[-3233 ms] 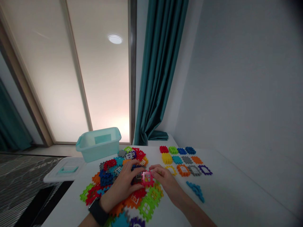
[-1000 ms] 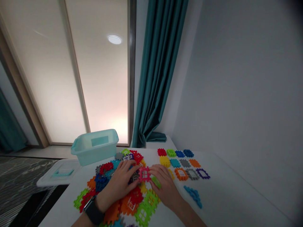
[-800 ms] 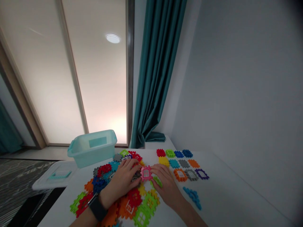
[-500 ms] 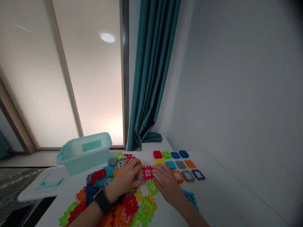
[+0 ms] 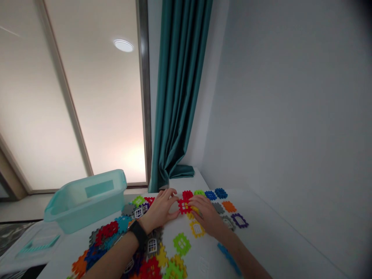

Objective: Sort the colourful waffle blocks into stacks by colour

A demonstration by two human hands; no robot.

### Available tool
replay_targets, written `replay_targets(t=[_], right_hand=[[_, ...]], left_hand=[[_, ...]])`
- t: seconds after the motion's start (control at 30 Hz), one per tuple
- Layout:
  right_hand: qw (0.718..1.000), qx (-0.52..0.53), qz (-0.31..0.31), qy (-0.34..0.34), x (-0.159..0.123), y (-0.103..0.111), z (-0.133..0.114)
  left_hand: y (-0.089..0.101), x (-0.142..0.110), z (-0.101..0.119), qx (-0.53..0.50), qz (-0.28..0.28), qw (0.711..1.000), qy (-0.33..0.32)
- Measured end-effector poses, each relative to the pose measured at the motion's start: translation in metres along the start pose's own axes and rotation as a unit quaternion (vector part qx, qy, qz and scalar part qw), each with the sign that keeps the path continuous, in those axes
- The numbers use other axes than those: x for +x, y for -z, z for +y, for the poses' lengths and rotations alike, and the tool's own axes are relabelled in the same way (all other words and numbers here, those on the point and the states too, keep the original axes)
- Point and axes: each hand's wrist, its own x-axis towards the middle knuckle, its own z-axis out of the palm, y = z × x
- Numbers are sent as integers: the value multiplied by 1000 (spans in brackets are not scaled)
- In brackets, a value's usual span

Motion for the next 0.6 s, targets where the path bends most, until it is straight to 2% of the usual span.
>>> replay_targets(t=[0.23, 0.5, 0.6], right_hand=[[999, 11, -31, -18, 14, 1, 39], [992, 10, -118, -51, 30, -5, 67], [990, 7, -129, -60, 33, -10, 78]], left_hand=[[-26, 26, -15, -66, -2, 997, 38], [-52, 44, -38, -98, -15, 993, 56], [-62, 49, -45, -106, -16, 992, 65]])
